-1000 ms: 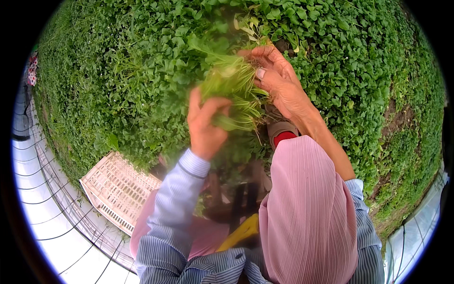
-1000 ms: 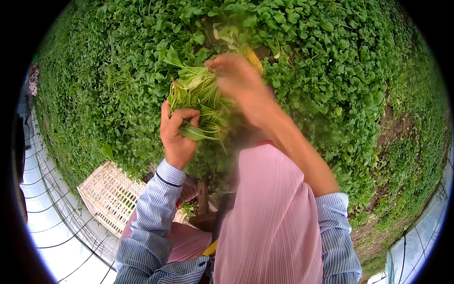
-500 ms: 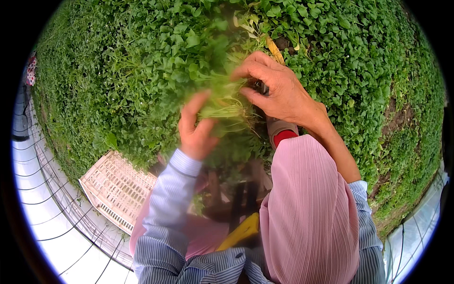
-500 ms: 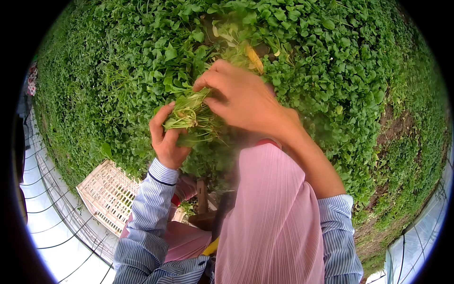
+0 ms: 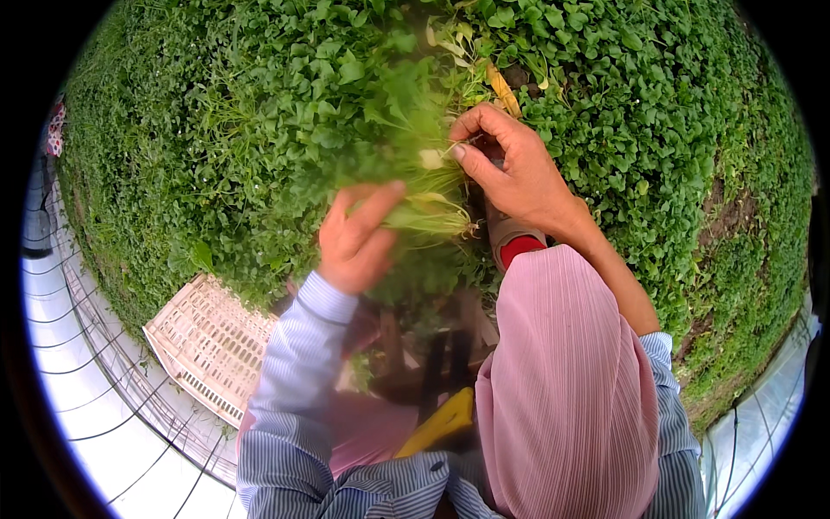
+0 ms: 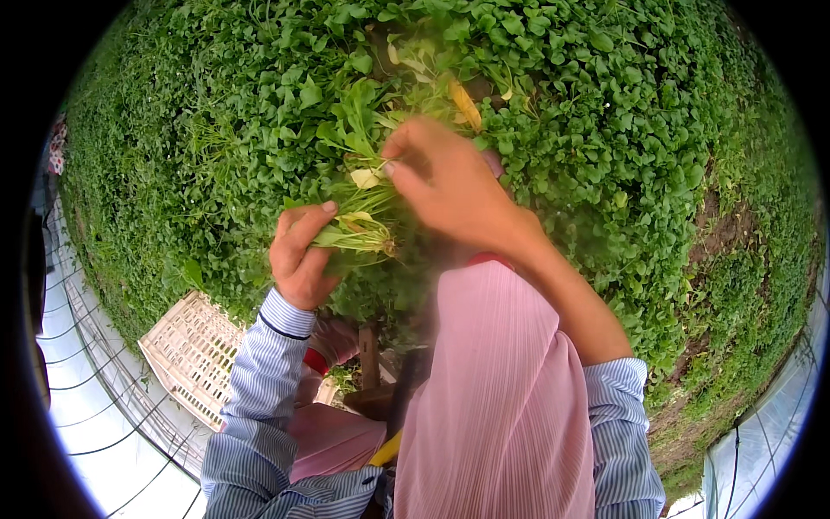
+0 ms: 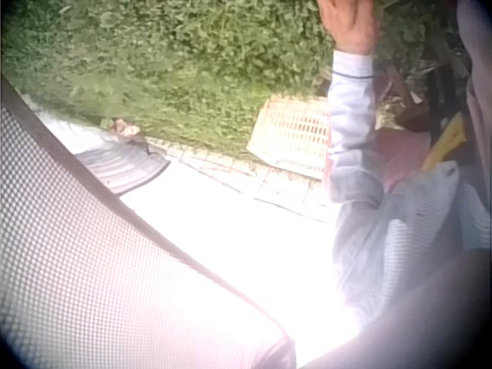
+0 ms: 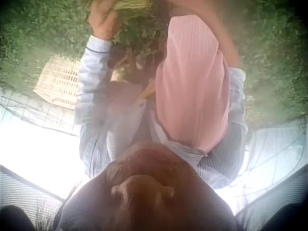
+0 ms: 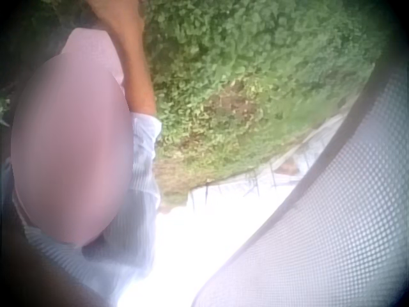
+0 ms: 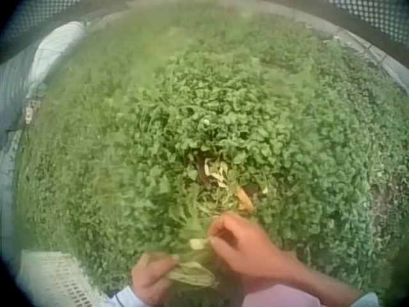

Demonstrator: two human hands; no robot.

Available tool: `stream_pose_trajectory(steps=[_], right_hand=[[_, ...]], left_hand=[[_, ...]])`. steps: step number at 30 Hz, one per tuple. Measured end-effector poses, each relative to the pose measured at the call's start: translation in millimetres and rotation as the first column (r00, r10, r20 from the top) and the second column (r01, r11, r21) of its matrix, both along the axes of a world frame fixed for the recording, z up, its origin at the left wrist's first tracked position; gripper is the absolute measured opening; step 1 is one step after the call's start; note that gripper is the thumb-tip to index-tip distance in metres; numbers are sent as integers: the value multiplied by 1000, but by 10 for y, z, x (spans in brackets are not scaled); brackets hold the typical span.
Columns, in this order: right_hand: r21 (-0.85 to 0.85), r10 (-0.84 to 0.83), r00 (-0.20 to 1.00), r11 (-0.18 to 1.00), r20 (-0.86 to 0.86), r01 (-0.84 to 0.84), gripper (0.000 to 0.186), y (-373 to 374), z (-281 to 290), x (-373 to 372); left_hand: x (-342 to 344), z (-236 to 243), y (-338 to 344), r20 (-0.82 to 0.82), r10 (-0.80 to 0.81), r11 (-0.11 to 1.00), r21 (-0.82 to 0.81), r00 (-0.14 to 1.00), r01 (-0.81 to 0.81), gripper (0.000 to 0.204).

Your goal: The person squats in a dense patch of low-growing green plants and repeatedly pulls up small bunches by hand. The harvested plants are gathered in the left hand and then placed into a white plastic basket positioned on the ground nearby.

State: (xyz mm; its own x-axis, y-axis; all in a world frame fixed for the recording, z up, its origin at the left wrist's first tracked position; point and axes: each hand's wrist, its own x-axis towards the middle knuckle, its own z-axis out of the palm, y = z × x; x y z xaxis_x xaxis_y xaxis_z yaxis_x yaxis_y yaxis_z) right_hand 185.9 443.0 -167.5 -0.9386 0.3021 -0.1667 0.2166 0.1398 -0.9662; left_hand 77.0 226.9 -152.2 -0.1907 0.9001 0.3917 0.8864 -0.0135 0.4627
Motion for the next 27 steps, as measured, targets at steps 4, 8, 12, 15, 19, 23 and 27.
stream_pose_trajectory(steps=[4, 8, 12, 15, 19, 23, 27], right_hand=[[-5, -30, 997, 1000, -67, 29, 8, -48, 1, -8], [-12, -7, 996, 1000, -93, 6, 14, -27, 24, 6], [202, 135, 971, 975, -198, -95, 19, 41, -60, 37], [207, 119, 970, 976, -214, -74, 18, 3, -26, 31], [220, 147, 971, 970, -191, -103, 23, -16, 2, 26], [241, 252, 959, 946, -130, -216, 25, 11, 40, -14], [34, 313, 947, 950, -77, -311, 26, 25, 33, -28]], left_hand=[[22, 2, 17, 64, 46, 999, 12, 997, -47, 26], [9, -9, 36, 96, 79, 996, 19, 992, -82, 30], [27, 9, 70, 68, 87, 995, 41, 994, -90, 27], [37, 20, 83, 70, 85, 995, 43, 994, -88, 29], [37, 23, 64, 59, 46, 998, 36, 997, -48, 31], [57, 35, 66, 32, 10, 999, 50, 999, -11, 33], [50, 64, 64, 26, -26, 999, 29, 999, 25, 34]])
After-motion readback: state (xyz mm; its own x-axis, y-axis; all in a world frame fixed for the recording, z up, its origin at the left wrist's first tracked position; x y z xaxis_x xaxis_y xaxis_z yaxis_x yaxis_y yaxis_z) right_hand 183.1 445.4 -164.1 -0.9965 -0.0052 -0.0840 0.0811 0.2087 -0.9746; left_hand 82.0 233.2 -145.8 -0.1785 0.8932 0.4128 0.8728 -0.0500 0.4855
